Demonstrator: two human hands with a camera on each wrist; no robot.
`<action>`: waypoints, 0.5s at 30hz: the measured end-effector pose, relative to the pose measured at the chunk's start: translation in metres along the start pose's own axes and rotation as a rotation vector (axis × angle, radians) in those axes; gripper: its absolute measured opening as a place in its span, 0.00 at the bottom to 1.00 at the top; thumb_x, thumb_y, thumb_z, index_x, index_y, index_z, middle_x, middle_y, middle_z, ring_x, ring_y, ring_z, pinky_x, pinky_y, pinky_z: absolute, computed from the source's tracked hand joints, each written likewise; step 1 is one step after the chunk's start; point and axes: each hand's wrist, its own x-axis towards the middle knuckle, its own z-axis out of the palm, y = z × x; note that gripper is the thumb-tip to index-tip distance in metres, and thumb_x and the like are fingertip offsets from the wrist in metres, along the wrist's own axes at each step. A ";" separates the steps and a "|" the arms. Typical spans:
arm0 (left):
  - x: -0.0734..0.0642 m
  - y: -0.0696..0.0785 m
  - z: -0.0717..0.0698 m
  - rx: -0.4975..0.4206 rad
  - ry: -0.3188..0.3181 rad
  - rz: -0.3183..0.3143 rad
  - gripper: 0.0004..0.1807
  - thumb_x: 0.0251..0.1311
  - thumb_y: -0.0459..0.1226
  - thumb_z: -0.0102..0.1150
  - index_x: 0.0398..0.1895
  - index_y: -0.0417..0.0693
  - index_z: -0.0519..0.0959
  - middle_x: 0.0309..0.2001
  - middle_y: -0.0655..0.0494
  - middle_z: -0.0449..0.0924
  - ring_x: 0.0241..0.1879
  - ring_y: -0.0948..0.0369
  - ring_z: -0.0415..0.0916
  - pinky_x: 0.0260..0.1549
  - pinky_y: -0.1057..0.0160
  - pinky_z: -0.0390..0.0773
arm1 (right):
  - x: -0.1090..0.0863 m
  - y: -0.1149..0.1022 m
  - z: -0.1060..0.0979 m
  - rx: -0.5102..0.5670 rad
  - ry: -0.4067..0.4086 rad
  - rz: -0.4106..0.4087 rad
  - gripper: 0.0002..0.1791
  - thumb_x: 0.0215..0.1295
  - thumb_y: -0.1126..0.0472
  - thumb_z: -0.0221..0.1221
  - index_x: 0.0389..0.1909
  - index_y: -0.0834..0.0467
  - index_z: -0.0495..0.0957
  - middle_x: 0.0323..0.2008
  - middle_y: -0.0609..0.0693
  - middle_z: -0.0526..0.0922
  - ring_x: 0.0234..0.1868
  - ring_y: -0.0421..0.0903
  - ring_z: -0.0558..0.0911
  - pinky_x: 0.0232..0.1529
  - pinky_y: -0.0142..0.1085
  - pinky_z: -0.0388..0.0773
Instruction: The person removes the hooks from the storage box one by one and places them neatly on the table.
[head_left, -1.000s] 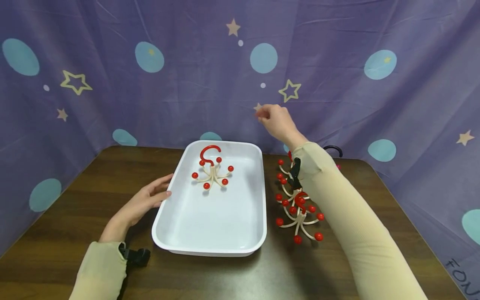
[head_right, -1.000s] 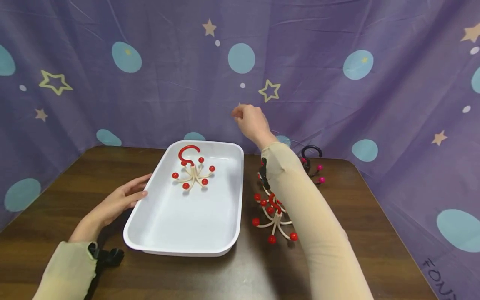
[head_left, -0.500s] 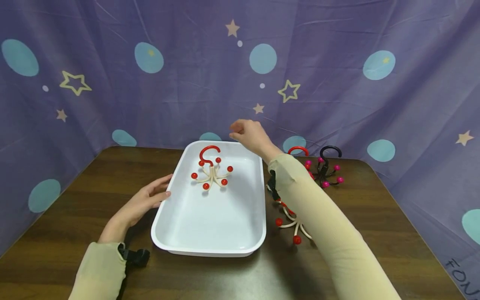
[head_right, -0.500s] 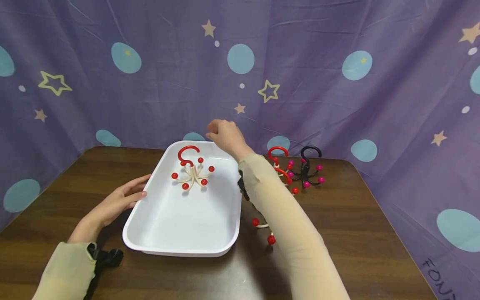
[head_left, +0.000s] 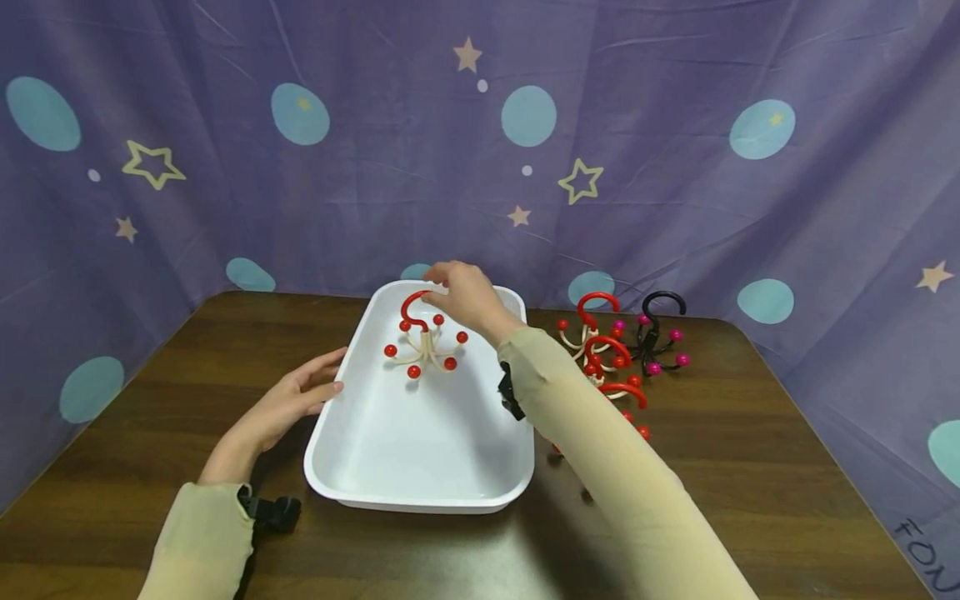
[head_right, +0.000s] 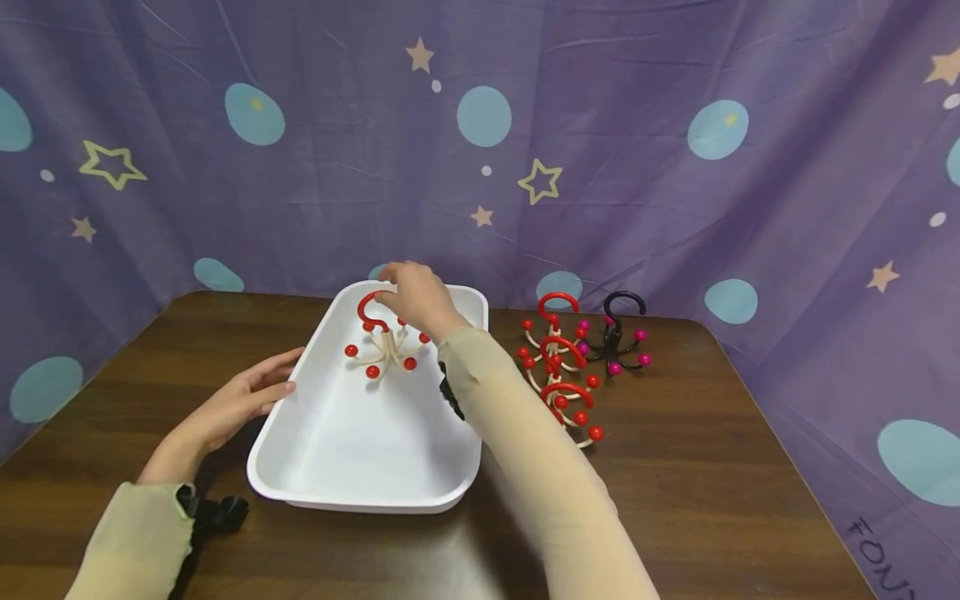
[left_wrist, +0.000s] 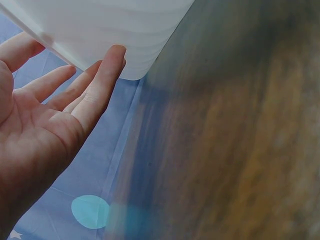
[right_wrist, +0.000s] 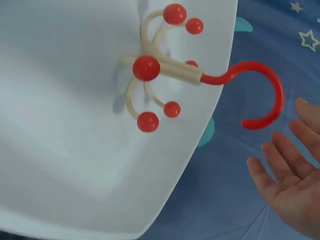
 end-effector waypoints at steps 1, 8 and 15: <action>0.000 0.000 0.000 0.001 0.000 -0.001 0.33 0.64 0.40 0.50 0.70 0.47 0.51 0.61 0.36 0.59 0.45 0.65 0.74 0.41 0.65 0.75 | 0.001 -0.001 0.002 -0.015 -0.008 -0.006 0.18 0.61 0.55 0.57 0.52 0.54 0.75 0.50 0.52 0.76 0.51 0.47 0.74 0.51 0.37 0.70; 0.000 -0.001 -0.001 0.004 0.001 0.005 0.33 0.64 0.40 0.50 0.70 0.46 0.51 0.61 0.35 0.59 0.45 0.65 0.74 0.41 0.65 0.75 | 0.005 -0.009 0.013 -0.123 -0.043 -0.059 0.21 0.61 0.55 0.58 0.55 0.53 0.73 0.54 0.49 0.73 0.56 0.47 0.70 0.58 0.35 0.65; 0.000 0.000 -0.001 0.015 0.002 0.001 0.33 0.64 0.41 0.50 0.70 0.48 0.51 0.61 0.36 0.60 0.46 0.65 0.74 0.41 0.65 0.75 | 0.009 -0.011 0.025 -0.149 -0.020 -0.062 0.18 0.61 0.55 0.58 0.53 0.52 0.75 0.56 0.48 0.73 0.58 0.46 0.71 0.57 0.34 0.66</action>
